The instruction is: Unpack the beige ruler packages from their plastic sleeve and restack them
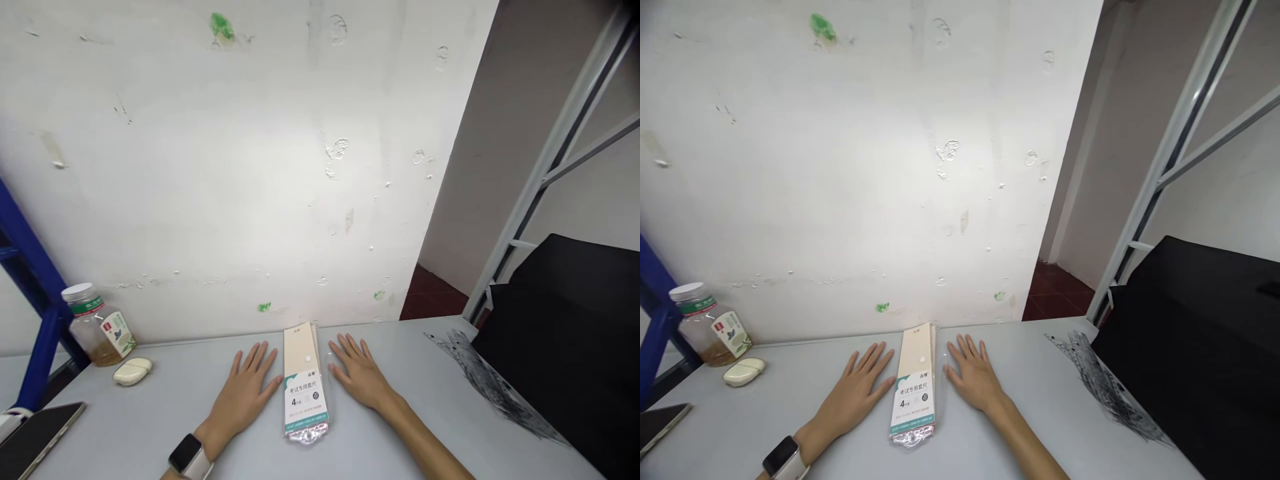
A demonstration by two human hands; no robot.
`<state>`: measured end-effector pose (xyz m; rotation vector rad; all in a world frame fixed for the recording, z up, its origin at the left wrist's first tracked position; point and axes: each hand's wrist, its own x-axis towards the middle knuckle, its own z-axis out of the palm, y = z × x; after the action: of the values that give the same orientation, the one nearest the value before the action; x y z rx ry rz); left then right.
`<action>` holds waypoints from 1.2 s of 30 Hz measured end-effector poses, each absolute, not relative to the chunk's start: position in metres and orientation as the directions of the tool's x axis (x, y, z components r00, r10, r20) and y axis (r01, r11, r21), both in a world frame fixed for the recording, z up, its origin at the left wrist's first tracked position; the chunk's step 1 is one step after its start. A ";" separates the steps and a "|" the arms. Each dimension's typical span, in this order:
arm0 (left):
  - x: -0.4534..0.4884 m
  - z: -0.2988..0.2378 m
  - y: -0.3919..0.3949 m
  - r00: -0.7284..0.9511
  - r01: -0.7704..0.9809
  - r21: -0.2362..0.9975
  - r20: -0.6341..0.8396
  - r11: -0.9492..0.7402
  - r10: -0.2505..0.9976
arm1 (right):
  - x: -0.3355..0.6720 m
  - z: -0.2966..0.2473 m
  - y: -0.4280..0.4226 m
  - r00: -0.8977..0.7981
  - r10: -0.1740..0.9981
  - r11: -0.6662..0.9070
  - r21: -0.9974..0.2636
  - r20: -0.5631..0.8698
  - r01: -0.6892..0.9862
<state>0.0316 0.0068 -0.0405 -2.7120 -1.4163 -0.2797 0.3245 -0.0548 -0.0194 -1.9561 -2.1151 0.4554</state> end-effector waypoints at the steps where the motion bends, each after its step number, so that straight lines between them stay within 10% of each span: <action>1: 0.032 -0.040 0.007 0.557 0.820 0.024 0.189 -0.571 0.808 | 0.324 -0.020 -0.055 -0.085 0.996 0.063 -0.373 -0.041 0.926; 36: 0.035 -0.037 0.005 0.548 0.825 0.058 0.161 -0.562 0.821 | 0.325 -0.022 -0.055 -0.078 0.997 0.064 -0.346 -0.027 0.936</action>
<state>0.0349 0.0047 -0.0368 -2.7425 -1.4578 -0.2655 0.3254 -0.0552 -0.0217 -1.9697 -2.1194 0.4059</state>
